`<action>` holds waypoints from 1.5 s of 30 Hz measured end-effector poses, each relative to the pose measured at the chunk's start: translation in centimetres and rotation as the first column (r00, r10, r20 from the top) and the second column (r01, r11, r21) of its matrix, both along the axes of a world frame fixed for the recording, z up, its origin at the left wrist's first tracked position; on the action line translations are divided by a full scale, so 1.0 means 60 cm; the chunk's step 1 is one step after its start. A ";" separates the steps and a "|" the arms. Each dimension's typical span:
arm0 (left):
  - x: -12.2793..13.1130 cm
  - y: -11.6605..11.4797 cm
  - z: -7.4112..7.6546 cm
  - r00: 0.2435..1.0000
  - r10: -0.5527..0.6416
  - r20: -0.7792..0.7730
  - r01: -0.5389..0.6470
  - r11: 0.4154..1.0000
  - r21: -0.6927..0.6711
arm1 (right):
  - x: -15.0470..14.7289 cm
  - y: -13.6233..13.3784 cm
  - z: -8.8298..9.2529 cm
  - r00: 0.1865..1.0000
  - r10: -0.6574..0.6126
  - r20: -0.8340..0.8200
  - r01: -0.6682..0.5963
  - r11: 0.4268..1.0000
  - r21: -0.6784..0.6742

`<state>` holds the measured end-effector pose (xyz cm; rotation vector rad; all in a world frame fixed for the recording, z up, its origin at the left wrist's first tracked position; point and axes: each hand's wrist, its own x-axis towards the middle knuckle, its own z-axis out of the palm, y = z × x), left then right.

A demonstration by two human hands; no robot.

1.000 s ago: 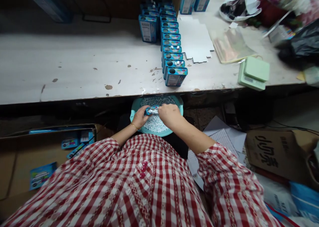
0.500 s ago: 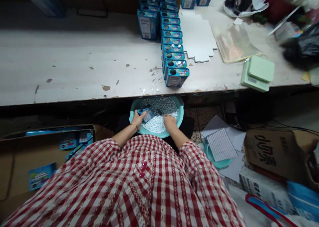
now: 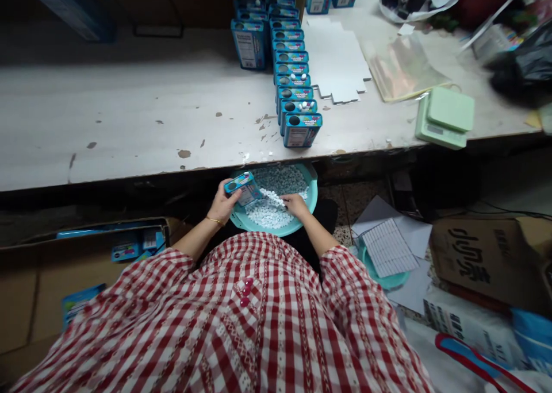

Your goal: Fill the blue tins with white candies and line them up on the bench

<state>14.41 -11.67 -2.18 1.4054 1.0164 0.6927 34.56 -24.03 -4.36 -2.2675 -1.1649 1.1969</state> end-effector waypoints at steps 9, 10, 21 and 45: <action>0.023 -0.022 0.014 0.955 -0.122 -0.272 0.201 0.937 0.286 | 0.047 -0.028 0.192 0.973 0.143 0.179 -0.169 0.976 0.140; 0.030 -0.025 0.015 0.944 -0.147 -0.297 0.238 0.923 0.301 | 0.041 -0.022 0.217 0.941 0.206 0.267 -0.241 0.965 0.105; 0.045 -0.039 0.002 0.880 -0.205 -0.429 0.381 0.843 0.378 | -0.063 0.051 0.317 0.587 0.587 0.558 -0.541 0.797 -0.268; -0.001 -0.008 0.024 0.995 -0.028 -0.101 0.053 0.965 0.256 | -0.003 -0.009 0.008 0.872 0.469 0.143 -0.463 0.883 -0.073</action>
